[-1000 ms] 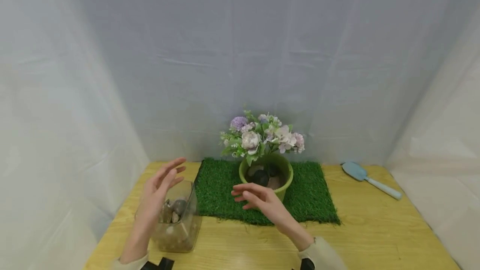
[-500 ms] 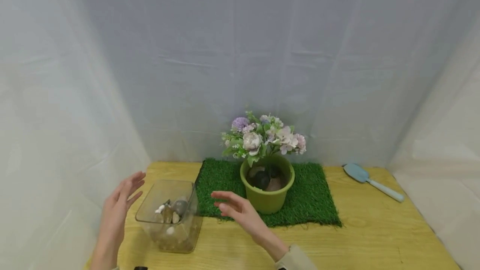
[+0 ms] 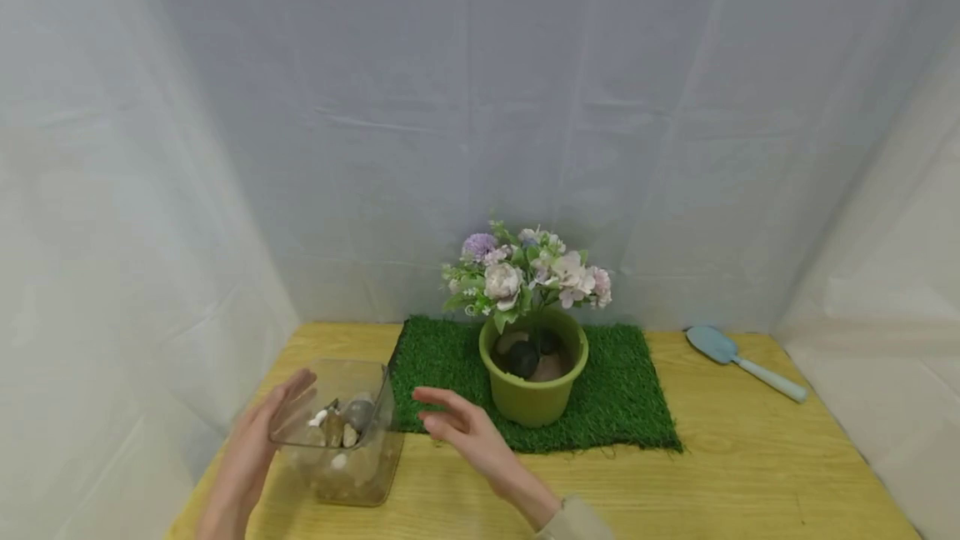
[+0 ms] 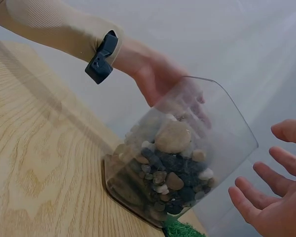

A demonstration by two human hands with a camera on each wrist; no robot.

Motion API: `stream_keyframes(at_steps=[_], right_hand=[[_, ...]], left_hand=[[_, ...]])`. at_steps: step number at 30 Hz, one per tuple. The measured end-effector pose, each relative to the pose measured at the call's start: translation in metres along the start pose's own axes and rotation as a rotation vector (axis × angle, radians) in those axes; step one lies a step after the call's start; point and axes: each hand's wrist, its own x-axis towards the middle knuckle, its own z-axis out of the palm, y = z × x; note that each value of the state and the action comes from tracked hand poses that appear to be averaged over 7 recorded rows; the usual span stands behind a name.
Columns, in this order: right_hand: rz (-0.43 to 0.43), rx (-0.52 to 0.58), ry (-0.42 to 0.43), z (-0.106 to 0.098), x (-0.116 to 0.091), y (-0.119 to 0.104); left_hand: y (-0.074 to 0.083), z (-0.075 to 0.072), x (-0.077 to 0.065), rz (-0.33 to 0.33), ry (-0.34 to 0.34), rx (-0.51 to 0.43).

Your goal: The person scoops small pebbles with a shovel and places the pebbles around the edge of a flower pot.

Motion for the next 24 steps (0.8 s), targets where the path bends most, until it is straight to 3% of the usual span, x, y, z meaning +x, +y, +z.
stream_keyframes(at_steps=[7, 15, 24], right_hand=[[-0.022, 0.016, 0.004, 0.010, 0.006, 0.000], [-0.034, -0.056, 0.027, 0.033, 0.025, 0.002], [-0.065, -0.109, 0.045, 0.049, 0.035, 0.008]], left_hand=[[-0.002, 0.001, -0.001, -0.017, 0.014, -0.037], [-0.004, 0.002, -0.001, -0.011, 0.023, -0.077], [-0.006, 0.004, -0.004, -0.003, 0.072, -0.009]])
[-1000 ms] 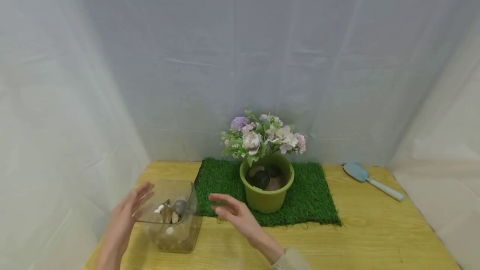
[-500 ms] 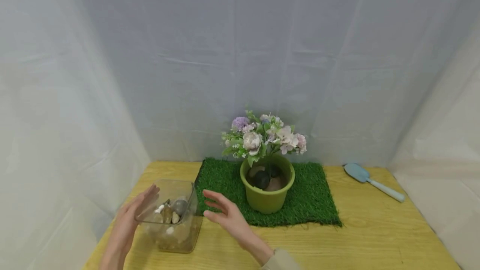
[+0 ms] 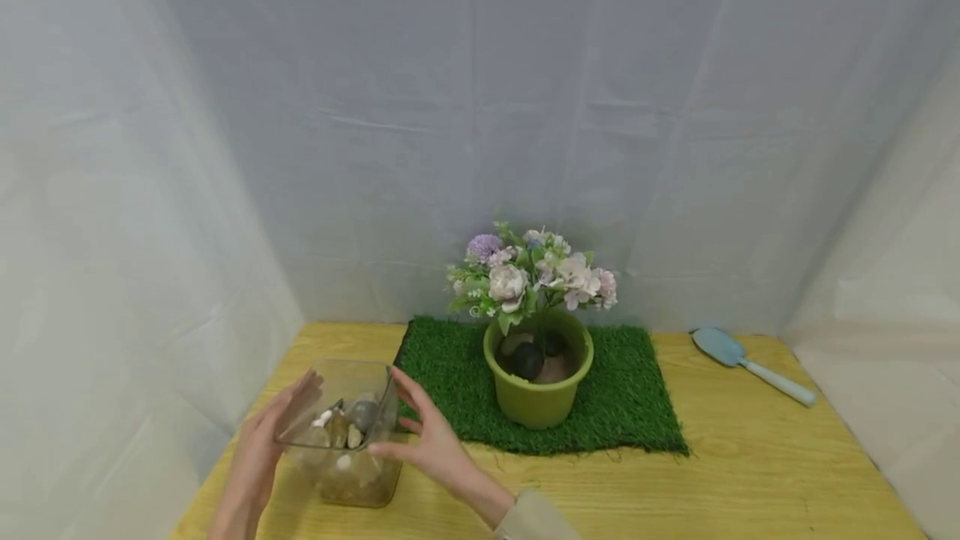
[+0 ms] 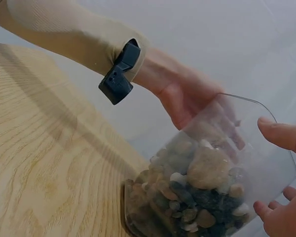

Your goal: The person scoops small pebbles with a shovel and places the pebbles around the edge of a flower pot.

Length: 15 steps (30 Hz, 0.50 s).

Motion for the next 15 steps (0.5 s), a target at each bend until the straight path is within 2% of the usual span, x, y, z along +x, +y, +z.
stream_keyframes(at_steps=[9, 15], right_hand=[[0.015, -0.004, 0.007, 0.008, -0.002, -0.001], [-0.010, -0.054, 0.054, 0.013, -0.005, 0.000]], left_hand=[[-0.001, -0.001, -0.002, 0.020, 0.002, -0.028], [0.000, 0.002, -0.003, 0.013, 0.009, -0.012]])
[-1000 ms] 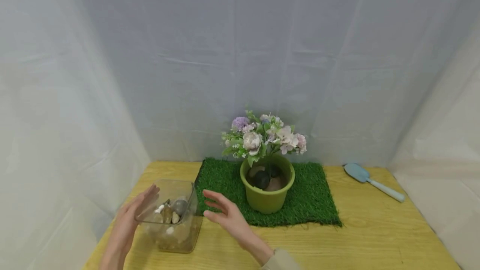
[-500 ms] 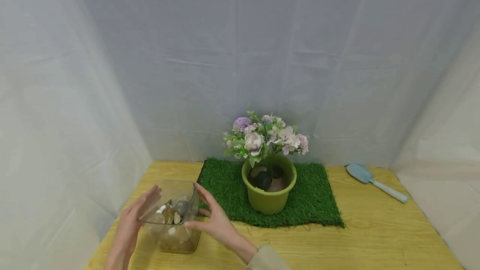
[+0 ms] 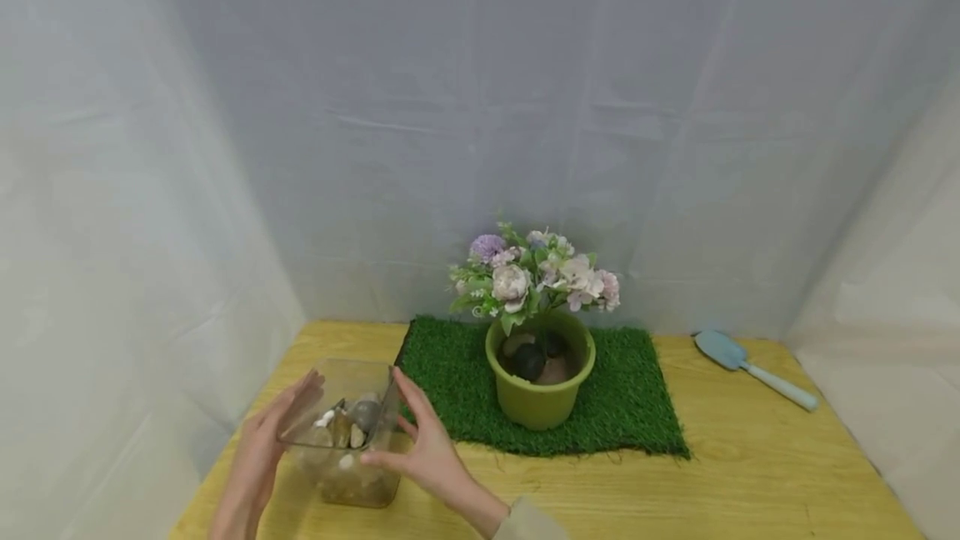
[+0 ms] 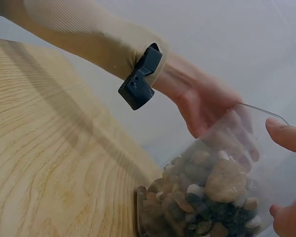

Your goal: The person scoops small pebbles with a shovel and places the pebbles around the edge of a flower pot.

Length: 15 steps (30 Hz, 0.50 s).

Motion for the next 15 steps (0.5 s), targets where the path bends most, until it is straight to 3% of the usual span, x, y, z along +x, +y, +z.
stream_keyframes(at_steps=[7, 15], right_hand=[[0.005, -0.037, 0.056, -0.004, -0.010, -0.001], [-0.042, -0.100, 0.091, -0.007, -0.030, -0.004]], left_hand=[[0.002, 0.009, -0.005, 0.011, -0.020, 0.014], [0.000, 0.023, -0.011, 0.102, -0.046, -0.047]])
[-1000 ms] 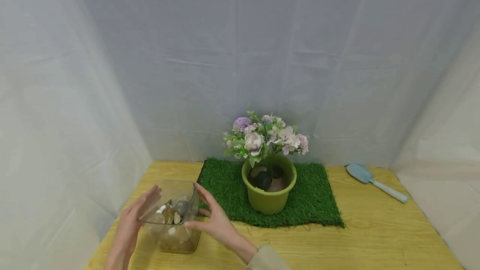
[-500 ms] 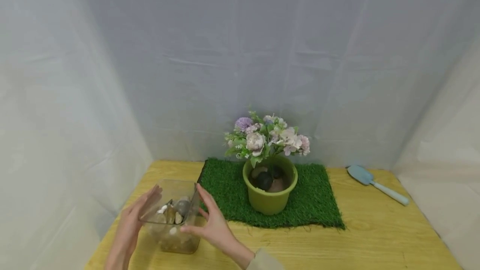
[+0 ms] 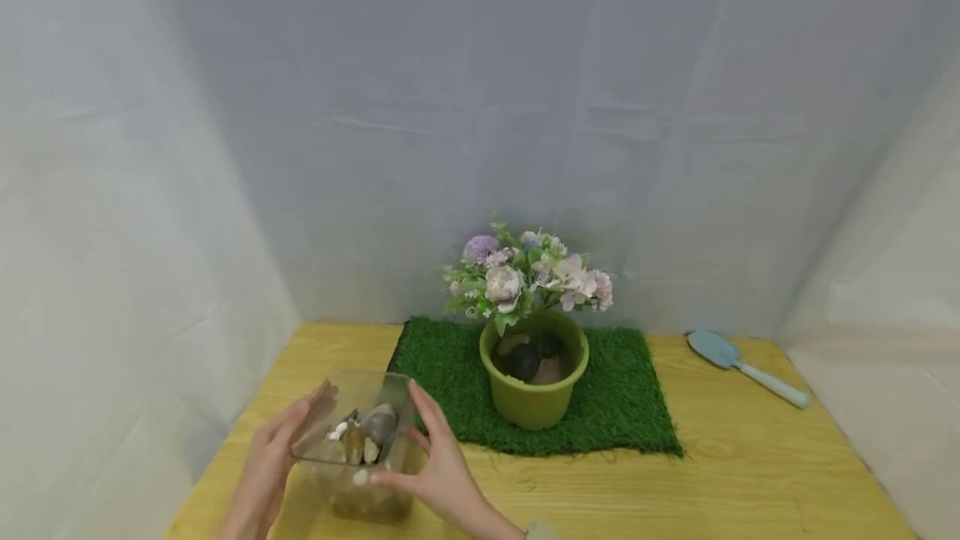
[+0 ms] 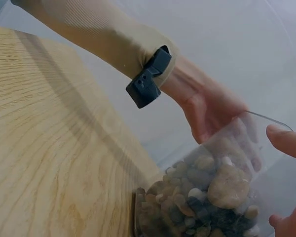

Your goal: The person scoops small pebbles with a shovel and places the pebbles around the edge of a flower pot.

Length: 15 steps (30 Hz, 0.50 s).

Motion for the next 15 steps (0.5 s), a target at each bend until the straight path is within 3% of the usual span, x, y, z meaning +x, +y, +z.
stream_keyframes(at_steps=[7, 15], right_hand=[[0.011, -0.070, 0.077, -0.001, -0.013, -0.002], [0.016, -0.087, 0.103, -0.021, -0.027, -0.003]], left_hand=[[0.002, 0.016, -0.001, -0.065, 0.025, 0.090], [-0.001, 0.034, 0.001, -0.052, -0.007, 0.099]])
